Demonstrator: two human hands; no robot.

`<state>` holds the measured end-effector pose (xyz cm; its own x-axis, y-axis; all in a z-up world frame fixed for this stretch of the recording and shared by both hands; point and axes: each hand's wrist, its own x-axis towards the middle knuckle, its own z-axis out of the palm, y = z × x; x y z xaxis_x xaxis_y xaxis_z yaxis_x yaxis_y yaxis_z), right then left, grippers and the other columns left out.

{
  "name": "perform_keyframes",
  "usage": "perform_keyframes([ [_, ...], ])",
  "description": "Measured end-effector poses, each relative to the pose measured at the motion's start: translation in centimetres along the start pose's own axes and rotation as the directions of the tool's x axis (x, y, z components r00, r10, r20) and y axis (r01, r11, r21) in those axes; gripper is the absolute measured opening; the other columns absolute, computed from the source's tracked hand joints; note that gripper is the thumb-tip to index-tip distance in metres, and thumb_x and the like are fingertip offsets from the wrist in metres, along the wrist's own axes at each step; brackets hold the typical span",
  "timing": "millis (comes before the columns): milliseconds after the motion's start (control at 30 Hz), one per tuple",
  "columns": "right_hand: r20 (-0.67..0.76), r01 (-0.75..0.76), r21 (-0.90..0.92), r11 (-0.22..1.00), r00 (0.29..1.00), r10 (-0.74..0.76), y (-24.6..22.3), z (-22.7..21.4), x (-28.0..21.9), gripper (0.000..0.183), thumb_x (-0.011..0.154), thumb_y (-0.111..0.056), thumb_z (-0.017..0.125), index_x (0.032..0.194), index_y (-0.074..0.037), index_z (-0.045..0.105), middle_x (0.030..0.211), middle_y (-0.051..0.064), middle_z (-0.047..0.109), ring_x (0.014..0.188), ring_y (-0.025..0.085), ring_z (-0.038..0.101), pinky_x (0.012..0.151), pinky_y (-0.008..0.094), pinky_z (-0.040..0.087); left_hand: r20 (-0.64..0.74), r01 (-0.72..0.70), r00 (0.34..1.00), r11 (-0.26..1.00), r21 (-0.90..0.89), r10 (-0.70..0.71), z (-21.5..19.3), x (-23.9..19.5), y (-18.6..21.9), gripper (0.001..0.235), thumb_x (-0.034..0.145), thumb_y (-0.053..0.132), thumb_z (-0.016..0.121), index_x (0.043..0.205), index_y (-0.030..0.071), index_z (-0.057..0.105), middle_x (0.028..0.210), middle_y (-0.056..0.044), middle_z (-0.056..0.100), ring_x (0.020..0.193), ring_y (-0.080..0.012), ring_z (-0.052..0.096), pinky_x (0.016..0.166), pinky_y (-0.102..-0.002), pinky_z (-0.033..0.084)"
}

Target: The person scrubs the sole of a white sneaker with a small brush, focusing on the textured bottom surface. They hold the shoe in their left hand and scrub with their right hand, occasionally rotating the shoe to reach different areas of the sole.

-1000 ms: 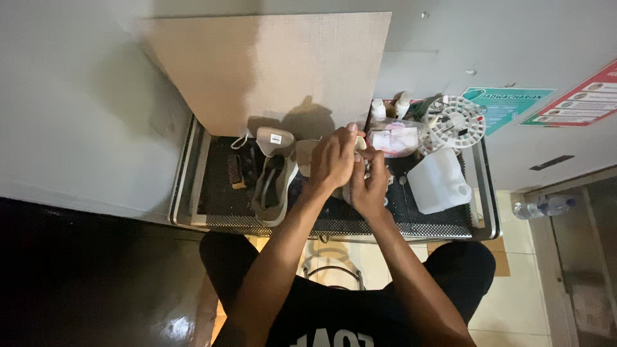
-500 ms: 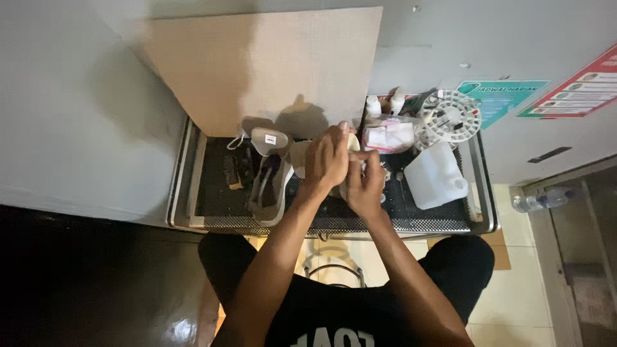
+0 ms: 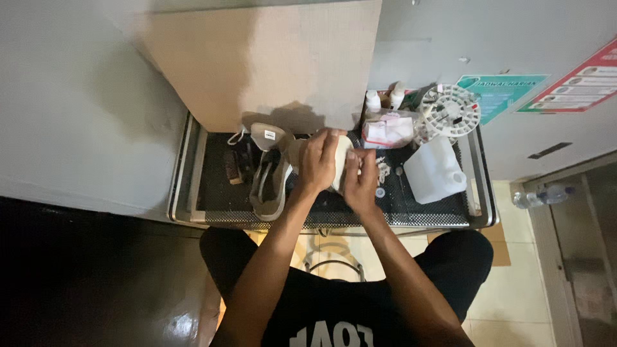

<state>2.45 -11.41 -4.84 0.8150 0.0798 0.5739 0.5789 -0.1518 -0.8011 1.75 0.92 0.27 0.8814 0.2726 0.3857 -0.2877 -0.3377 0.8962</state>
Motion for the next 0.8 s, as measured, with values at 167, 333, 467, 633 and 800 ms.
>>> perform_keyframes([
  [167, 0.074, 0.164, -0.127, 0.978, 0.985, -0.156, -0.7, 0.1, 0.3, 0.011, 0.103, -0.007, 0.049, 0.102, 0.001, 0.056, 0.074, 0.02, 0.054, 0.061, 0.037, 0.051, 0.058, 0.045, 0.039, 0.07, -0.026, 0.997, 0.999, -0.037, 0.028, -0.9, -0.6, -0.8, 0.034, 0.105, 0.023, 0.043, 0.1, 0.007, 0.073, 0.087, -0.019, 0.071, 0.092, -0.0371, 0.068, 0.084, -0.046, 0.051],
  [333, 0.183, 0.049, -0.253, 0.966, 0.983, -0.002, 5.0, 0.2, -6.8, 0.009, 0.105, -0.009, 0.049, 0.107, -0.001, 0.055, 0.075, 0.021, 0.058, 0.063, 0.04, 0.06, 0.058, 0.045, 0.046, 0.093, 0.074, 0.994, 0.988, -0.135, -0.062, -1.9, -0.6, -3.6, 0.042, 0.106, 0.026, 0.037, 0.109, 0.007, 0.074, 0.093, -0.018, 0.07, 0.09, -0.027, 0.063, 0.089, -0.041, 0.047],
  [467, 0.14, -0.094, -0.171, 0.981, 0.983, 0.119, -0.2, 0.4, -5.0, 0.012, 0.104, -0.011, 0.046, 0.113, -0.003, 0.05, 0.077, 0.022, 0.063, 0.065, 0.042, 0.064, 0.06, 0.047, 0.048, 0.13, 0.125, 0.986, 0.981, -0.147, -0.106, -1.5, -0.9, -3.2, 0.044, 0.107, 0.031, 0.038, 0.111, 0.009, 0.075, 0.102, -0.019, 0.073, 0.1, -0.0295, 0.067, 0.095, -0.041, 0.047],
  [633, 0.154, 0.145, -0.178, 0.973, 0.981, -0.118, -2.4, 1.1, 1.0, 0.016, 0.106, -0.011, 0.045, 0.112, 0.003, 0.053, 0.082, 0.02, 0.056, 0.067, 0.041, 0.058, 0.06, 0.048, 0.045, 0.129, 0.166, 0.981, 0.976, -0.142, -0.148, -1.0, -1.3, -1.0, 0.062, 0.109, 0.042, 0.023, 0.113, 0.008, 0.075, 0.108, -0.021, 0.072, 0.108, -0.0353, 0.066, 0.102, -0.044, 0.045],
  [800, 0.21, 0.286, -0.204, 0.936, 0.947, -0.243, -1.8, 1.3, 0.2, 0.005, 0.097, -0.006, 0.057, 0.095, -0.001, 0.055, 0.081, 0.021, 0.059, 0.073, 0.046, 0.059, 0.061, 0.053, 0.044, 0.13, 0.258, 0.961, 0.961, -0.096, -0.245, -0.8, -1.2, -2.1, 0.077, 0.106, 0.053, 0.009, 0.114, 0.014, 0.074, 0.099, -0.019, 0.073, 0.097, -0.0315, 0.067, 0.096, -0.042, 0.048],
])
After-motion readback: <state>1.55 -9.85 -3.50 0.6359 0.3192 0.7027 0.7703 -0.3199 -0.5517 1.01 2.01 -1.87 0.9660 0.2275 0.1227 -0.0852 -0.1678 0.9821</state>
